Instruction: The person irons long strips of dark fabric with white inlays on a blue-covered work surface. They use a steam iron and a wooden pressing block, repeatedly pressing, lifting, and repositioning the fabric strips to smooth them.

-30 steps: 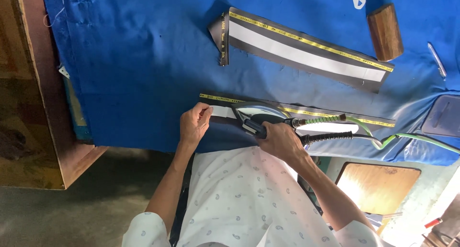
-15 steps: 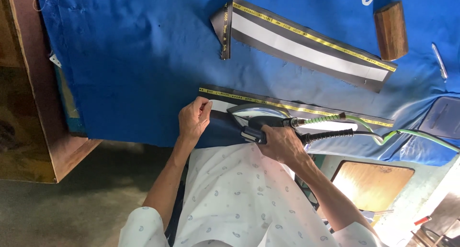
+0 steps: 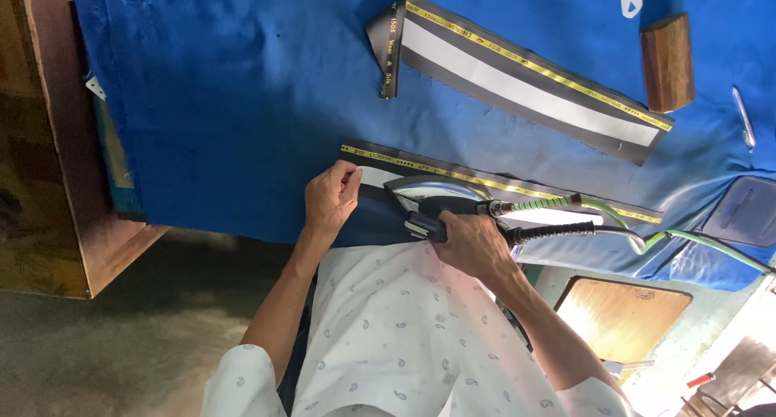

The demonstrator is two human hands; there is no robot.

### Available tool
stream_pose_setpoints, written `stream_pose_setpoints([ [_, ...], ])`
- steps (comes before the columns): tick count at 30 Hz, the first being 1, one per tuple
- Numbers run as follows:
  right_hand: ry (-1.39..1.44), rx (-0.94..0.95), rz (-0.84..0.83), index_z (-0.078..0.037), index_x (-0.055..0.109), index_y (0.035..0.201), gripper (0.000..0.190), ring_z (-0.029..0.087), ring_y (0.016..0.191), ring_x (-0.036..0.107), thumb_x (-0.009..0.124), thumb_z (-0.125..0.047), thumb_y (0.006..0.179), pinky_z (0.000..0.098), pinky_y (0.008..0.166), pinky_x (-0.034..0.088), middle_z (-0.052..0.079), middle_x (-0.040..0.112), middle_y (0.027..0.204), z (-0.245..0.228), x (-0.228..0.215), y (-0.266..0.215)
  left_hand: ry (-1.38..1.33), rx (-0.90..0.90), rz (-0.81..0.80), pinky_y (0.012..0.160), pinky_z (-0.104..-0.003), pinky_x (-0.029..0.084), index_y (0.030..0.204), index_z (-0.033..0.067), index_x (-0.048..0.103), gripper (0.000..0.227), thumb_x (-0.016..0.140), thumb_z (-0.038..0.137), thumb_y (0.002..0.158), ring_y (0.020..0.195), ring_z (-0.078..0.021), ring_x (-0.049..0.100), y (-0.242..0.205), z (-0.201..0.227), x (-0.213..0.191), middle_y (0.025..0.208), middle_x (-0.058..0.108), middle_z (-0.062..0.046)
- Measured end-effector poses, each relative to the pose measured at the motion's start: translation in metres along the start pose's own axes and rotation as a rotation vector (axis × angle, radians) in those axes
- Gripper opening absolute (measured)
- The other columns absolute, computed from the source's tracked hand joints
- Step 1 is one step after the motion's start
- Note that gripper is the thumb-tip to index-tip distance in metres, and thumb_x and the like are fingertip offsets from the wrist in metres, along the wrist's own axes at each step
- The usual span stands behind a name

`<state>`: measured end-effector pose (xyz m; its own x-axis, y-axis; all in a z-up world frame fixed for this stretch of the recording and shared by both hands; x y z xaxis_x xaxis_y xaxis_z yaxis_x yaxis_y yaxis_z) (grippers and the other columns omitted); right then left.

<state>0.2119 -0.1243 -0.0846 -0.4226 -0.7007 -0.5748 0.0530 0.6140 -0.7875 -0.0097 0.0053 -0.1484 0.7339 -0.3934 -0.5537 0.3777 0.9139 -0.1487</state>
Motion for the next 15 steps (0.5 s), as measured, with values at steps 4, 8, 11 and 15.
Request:
stream_pose_setpoints([
  [4, 0.022, 0.006, 0.017, -0.018, 0.066, 0.094, 0.033, 0.03, 0.081, 0.075, 0.073, -0.045, 0.076, 0.0433, 0.073, 0.061, 0.004, 0.071, 0.074, 0.0016, -0.0005, 0.0002, -0.02, -0.004, 0.006, 0.054, -0.037, 0.054, 0.09, 0.0105, 0.069, 0.011, 0.069, 0.014, 0.1, 0.063, -0.0326, 0.069, -0.0005, -0.0041, 0.0024, 0.065, 0.067, -0.011],
  [8, 0.033, 0.013, 0.036, -0.019, 0.066, 0.095, 0.036, 0.031, 0.082, 0.075, 0.074, -0.048, 0.074, 0.0449, 0.073, 0.061, 0.005, 0.071, 0.074, 0.0051, 0.0023, 0.0012, -0.042, -0.021, -0.001, 0.053, -0.039, 0.053, 0.089, 0.0094, 0.069, 0.011, 0.069, 0.013, 0.1, 0.064, -0.0346, 0.069, 0.0006, -0.0034, 0.002, 0.065, 0.067, -0.012],
  [11, 0.041, 0.018, 0.031, -0.019, 0.067, 0.094, 0.038, 0.031, 0.082, 0.075, 0.074, -0.05, 0.074, 0.0442, 0.073, 0.061, 0.005, 0.071, 0.074, 0.0024, -0.0011, 0.0006, -0.017, -0.014, -0.002, 0.052, -0.04, 0.053, 0.09, 0.0091, 0.069, 0.011, 0.069, 0.014, 0.1, 0.064, -0.0354, 0.069, 0.0004, -0.0048, 0.0033, 0.065, 0.067, -0.013],
  [15, 0.069, -0.029, 0.149, -0.016, 0.067, 0.085, 0.031, 0.032, 0.074, 0.074, 0.076, -0.042, 0.07, 0.044, 0.068, 0.06, 0.007, 0.068, 0.065, -0.0006, -0.0049, -0.0021, -0.026, -0.028, 0.002, 0.052, -0.04, 0.052, 0.087, 0.0095, 0.068, 0.012, 0.07, 0.014, 0.099, 0.062, -0.0348, 0.068, 0.0009, -0.0021, 0.0011, 0.063, 0.065, -0.012],
])
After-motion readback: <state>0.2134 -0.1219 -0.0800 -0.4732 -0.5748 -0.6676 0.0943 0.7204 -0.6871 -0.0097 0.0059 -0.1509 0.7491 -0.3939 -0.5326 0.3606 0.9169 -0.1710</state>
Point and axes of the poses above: each hand's wrist, its own y-axis towards the middle knuckle, its own x-axis out of the palm, z = x × y, the point moved 6 cm from there along y, towards the middle knuckle
